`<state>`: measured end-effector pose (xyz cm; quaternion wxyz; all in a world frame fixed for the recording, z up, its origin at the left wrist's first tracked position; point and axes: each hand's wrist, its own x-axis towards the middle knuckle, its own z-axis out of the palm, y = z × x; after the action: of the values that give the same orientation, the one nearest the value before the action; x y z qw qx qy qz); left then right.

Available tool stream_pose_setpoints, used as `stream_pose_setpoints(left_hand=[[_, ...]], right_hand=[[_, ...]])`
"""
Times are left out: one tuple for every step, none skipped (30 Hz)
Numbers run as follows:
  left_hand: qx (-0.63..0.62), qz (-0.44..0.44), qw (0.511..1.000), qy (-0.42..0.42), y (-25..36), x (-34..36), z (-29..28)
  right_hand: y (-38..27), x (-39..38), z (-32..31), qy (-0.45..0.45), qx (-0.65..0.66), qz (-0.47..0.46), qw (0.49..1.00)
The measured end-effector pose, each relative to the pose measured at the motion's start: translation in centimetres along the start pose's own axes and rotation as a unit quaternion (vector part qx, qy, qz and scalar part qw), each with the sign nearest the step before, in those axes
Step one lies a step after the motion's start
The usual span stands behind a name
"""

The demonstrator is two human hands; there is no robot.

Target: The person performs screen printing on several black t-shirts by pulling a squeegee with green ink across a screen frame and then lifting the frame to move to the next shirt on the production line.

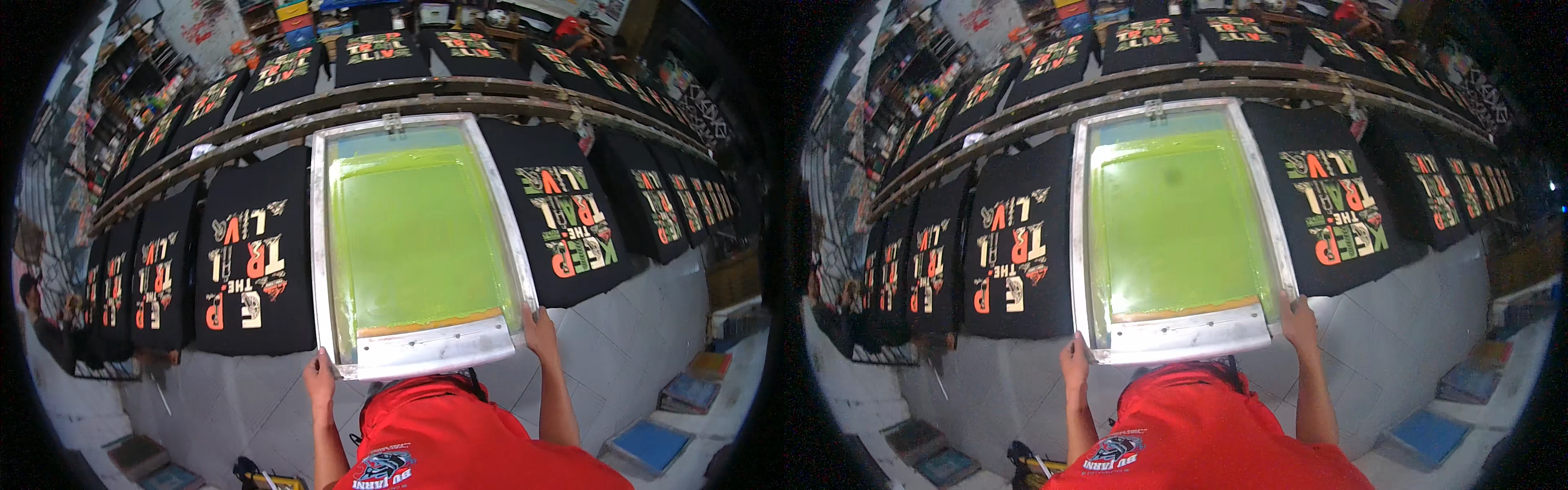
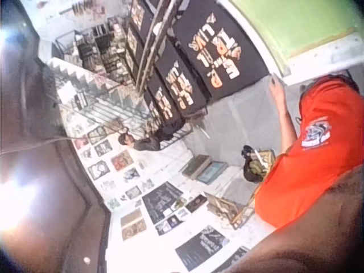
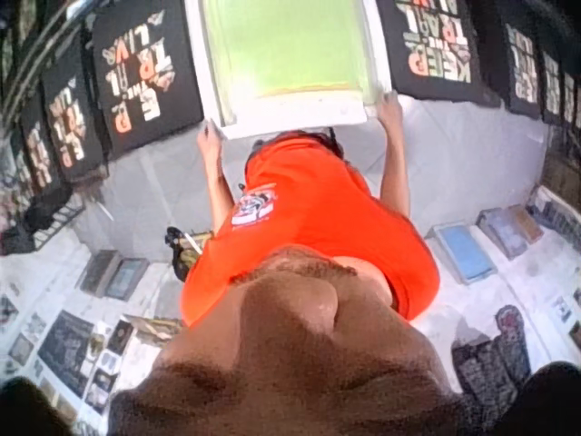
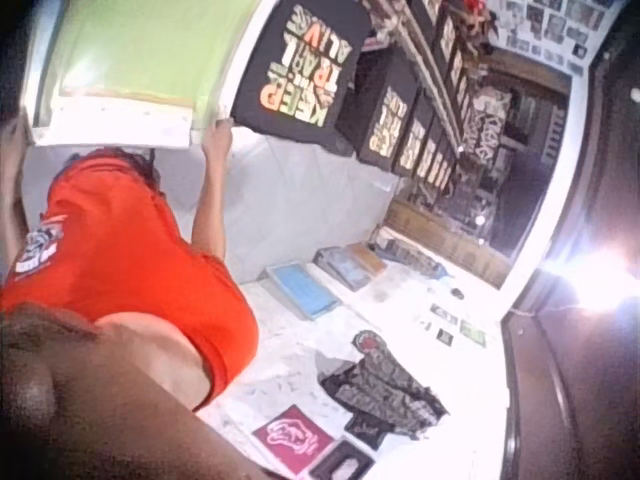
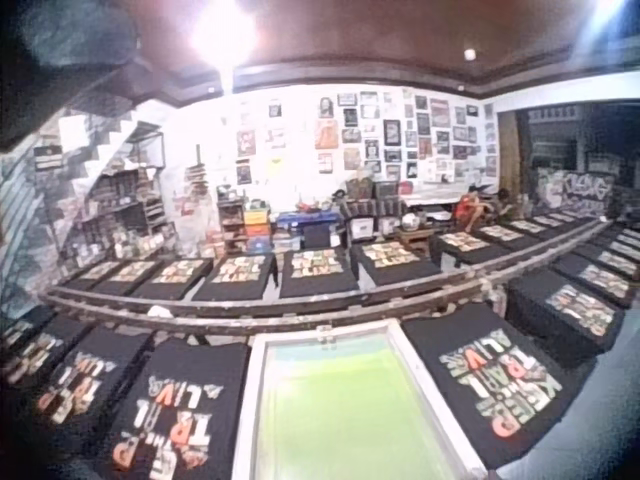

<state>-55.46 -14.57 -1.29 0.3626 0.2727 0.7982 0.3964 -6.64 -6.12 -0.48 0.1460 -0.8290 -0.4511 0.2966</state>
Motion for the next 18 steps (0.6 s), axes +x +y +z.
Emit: stream_pose_setpoints(left_hand=[[0.033, 0.046, 0.998, 0.0, 0.1, 0.4, 0.2], [0.064, 0.034, 0.997, -0.014, -0.6, 1.1, -0.5], [0.073, 0.034, 0.996, -0.029, 0.3, 1.4, -1.0], [0.082, 0.033, 0.995, -0.043, 1.2, 1.4, -1.8], [0.094, 0.03, 0.994, -0.056, 2.6, 1.0, -2.5], [0.078, 0.029, 0.995, -0.059, 3.9, 1.0, -2.3], [0.062, 0.027, 0.996, -0.063, 5.4, 1.1, -1.9], [0.045, 0.025, 0.997, -0.063, 6.5, 1.3, -1.5], [0.041, 0.047, 0.996, -0.061, 6.6, 2.0, -1.1], [0.035, 0.069, 0.995, -0.059, 6.3, 3.4, -0.5], [0.03, 0.091, 0.994, -0.058, 6.4, 4.3, 0.2], [0.017, 0.073, 0.996, -0.043, 7.2, 4.3, 1.1], [0.026, 0.078, 0.996, -0.022, 7.0, 4.5, 1.6], [0.034, 0.083, 0.996, 0.002, 6.1, 4.9, 1.9], [0.044, 0.085, 0.995, 0.027, 5.4, 5.0, 2.1], [0.032, 0.085, 0.995, 0.033, 4.8, 5.0, 2.0], [0.021, 0.082, 0.996, 0.036, 4.6, 4.7, 2.1], [0.01, 0.08, 0.996, 0.04, 4.5, 4.4, 2.2]], right_hand=[[-1.0, 0.1, -0.3, -0.017, -0.016, 0.011, 1.0], [-1.4, 0.2, -0.7, -0.012, -0.007, 0.012, 1.0], [-1.6, 0.4, -1.3, 0.0, 0.012, -0.007, 1.0], [-1.7, 0.6, -2.0, 0.012, 0.029, -0.025, 0.999], [-1.8, 0.5, -2.3, 0.021, 0.046, -0.043, 0.998], [-2.4, 0.9, -3.0, 0.008, 0.066, -0.043, 0.997], [-3.3, 1.8, -3.8, -0.005, 0.086, -0.043, 0.995], [-4.3, 2.5, -4.4, -0.02, 0.107, -0.046, 0.993], [-5.0, 3.3, -4.3, 0.0, 0.119, -0.045, 0.992], [-5.5, 4.7, -3.6, 0.02, 0.132, -0.044, 0.99], [-5.8, 5.7, -2.8, 0.042, 0.143, -0.042, 0.988], [-5.9, 6.0, -2.2, 0.056, 0.152, -0.034, 0.986], [-5.9, 6.1, -1.6, 0.071, 0.16, -0.027, 0.984], [-6.0, 6.1, -1.1, 0.083, 0.169, -0.023, 0.982], [-5.8, 6.0, -0.7, 0.09, 0.172, -0.019, 0.981], [-5.7, 5.7, -0.4, 0.096, 0.175, -0.015, 0.98], [-5.4, 5.3, -0.1, 0.103, 0.176, -0.007, 0.979], [-5.3, 5.0, 0.1, 0.112, 0.172, -0.001, 0.979]])
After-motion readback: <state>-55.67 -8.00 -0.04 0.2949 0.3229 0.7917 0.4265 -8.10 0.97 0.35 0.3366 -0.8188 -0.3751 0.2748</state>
